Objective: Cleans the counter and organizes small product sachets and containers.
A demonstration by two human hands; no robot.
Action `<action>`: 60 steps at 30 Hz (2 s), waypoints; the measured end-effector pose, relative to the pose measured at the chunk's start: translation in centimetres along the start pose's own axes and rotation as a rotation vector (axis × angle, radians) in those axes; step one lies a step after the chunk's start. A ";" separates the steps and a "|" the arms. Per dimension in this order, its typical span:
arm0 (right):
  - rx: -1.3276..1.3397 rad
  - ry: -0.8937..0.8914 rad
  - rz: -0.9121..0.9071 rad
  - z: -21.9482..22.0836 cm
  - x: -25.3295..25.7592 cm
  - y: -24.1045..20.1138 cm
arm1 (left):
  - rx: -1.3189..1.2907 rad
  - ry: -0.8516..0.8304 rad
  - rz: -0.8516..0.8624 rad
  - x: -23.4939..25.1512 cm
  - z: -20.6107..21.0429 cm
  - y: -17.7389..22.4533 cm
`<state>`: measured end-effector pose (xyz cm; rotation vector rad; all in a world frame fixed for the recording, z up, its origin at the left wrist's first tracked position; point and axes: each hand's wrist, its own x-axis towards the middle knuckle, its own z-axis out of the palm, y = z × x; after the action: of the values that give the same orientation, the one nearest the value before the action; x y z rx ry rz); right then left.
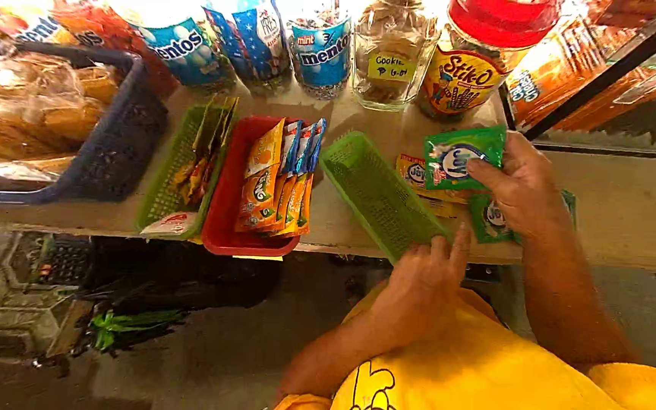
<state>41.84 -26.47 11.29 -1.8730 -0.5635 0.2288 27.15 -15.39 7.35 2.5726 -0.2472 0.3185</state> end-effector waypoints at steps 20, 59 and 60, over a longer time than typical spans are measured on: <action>-0.244 -0.320 -0.281 2.6 2.6 -0.3 | -0.034 0.385 -0.204 -4.2 -3.2 -3.3; 0.070 -0.297 -0.164 2.4 4.5 -2.0 | -0.413 0.284 -0.008 -2.9 -5.4 -10.3; 0.067 -0.296 -0.166 2.4 4.4 -1.9 | -0.417 0.278 -0.003 -2.9 -5.4 -10.3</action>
<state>44.15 -21.88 12.62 -1.7280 -0.8978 0.4133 25.86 -3.51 6.05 2.0906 -0.1845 0.5546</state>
